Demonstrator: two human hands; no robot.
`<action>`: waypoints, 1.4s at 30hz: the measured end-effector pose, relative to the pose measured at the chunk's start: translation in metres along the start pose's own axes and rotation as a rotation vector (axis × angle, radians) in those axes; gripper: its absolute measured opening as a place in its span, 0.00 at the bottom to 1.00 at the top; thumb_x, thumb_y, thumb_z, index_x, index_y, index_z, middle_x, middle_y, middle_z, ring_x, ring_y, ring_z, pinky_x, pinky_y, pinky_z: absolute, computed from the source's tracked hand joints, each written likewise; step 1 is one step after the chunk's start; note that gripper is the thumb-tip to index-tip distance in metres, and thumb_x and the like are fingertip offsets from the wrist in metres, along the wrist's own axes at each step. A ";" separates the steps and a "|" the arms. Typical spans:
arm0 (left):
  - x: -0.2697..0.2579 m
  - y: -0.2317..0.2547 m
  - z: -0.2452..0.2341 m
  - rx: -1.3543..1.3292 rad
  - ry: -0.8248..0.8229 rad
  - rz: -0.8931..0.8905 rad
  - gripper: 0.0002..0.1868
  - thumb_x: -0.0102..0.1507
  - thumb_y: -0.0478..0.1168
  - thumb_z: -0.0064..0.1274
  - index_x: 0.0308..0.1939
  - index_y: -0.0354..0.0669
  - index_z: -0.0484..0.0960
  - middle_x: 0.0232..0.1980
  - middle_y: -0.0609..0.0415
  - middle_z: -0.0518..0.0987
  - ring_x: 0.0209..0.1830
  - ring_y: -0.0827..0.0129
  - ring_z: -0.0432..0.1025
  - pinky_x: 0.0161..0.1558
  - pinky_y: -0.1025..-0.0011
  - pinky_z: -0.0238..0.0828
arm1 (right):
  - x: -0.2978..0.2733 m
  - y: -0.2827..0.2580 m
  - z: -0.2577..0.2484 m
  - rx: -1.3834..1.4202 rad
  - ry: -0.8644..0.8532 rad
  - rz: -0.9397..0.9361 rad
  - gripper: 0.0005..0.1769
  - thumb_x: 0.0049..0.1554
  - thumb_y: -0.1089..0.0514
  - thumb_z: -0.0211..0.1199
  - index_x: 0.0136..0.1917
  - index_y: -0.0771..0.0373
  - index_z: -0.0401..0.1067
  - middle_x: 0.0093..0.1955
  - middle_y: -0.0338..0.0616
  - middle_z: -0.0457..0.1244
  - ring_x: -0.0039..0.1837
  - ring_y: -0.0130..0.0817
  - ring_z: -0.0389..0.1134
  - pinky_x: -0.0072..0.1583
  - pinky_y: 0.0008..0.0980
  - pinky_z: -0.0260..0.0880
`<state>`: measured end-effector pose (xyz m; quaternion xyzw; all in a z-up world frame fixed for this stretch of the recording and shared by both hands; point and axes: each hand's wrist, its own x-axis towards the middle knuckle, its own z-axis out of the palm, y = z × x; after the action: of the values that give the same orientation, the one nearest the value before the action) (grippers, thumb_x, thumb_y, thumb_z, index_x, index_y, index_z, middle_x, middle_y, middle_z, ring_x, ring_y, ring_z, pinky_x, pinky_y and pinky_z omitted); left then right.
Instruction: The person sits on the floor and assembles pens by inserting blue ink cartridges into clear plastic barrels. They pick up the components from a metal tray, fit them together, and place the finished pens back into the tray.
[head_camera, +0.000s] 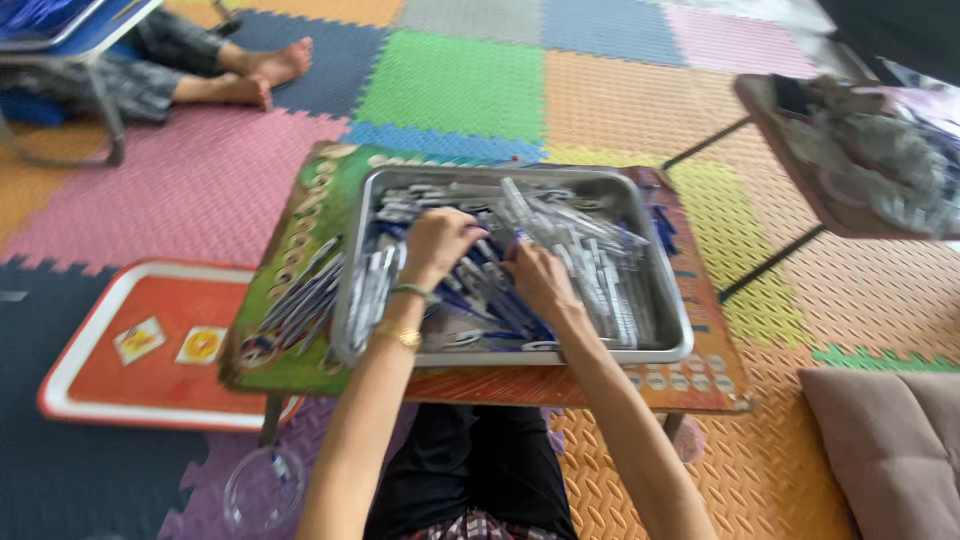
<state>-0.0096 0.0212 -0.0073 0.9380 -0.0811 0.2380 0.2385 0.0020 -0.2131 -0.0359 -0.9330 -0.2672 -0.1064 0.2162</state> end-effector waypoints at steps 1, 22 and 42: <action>0.006 -0.013 -0.004 -0.010 -0.006 0.031 0.11 0.67 0.56 0.64 0.47 0.61 0.92 0.45 0.54 0.89 0.53 0.53 0.83 0.56 0.54 0.82 | -0.001 -0.003 -0.009 -0.010 0.021 0.024 0.11 0.64 0.49 0.67 0.56 0.56 0.74 0.45 0.55 0.73 0.53 0.61 0.78 0.55 0.59 0.78; -0.084 -0.250 -0.076 0.394 -0.284 -0.554 0.17 0.68 0.45 0.58 0.60 0.57 0.92 0.56 0.46 0.91 0.62 0.46 0.83 0.63 0.49 0.81 | -0.008 -0.022 -0.016 0.073 0.003 -0.032 0.10 0.68 0.51 0.61 0.57 0.55 0.65 0.46 0.57 0.70 0.48 0.70 0.76 0.50 0.65 0.78; 0.023 0.047 -0.023 -1.302 -0.048 -0.531 0.17 0.70 0.44 0.65 0.62 0.47 0.89 0.46 0.47 0.90 0.29 0.75 0.82 0.28 0.80 0.86 | -0.006 -0.008 -0.015 0.162 0.191 -0.064 0.09 0.68 0.53 0.63 0.60 0.51 0.67 0.43 0.52 0.69 0.49 0.64 0.77 0.49 0.59 0.78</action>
<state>-0.0113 -0.0093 0.0405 0.5976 0.0192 0.0539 0.7997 -0.0092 -0.2166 -0.0217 -0.8891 -0.2826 -0.1799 0.3118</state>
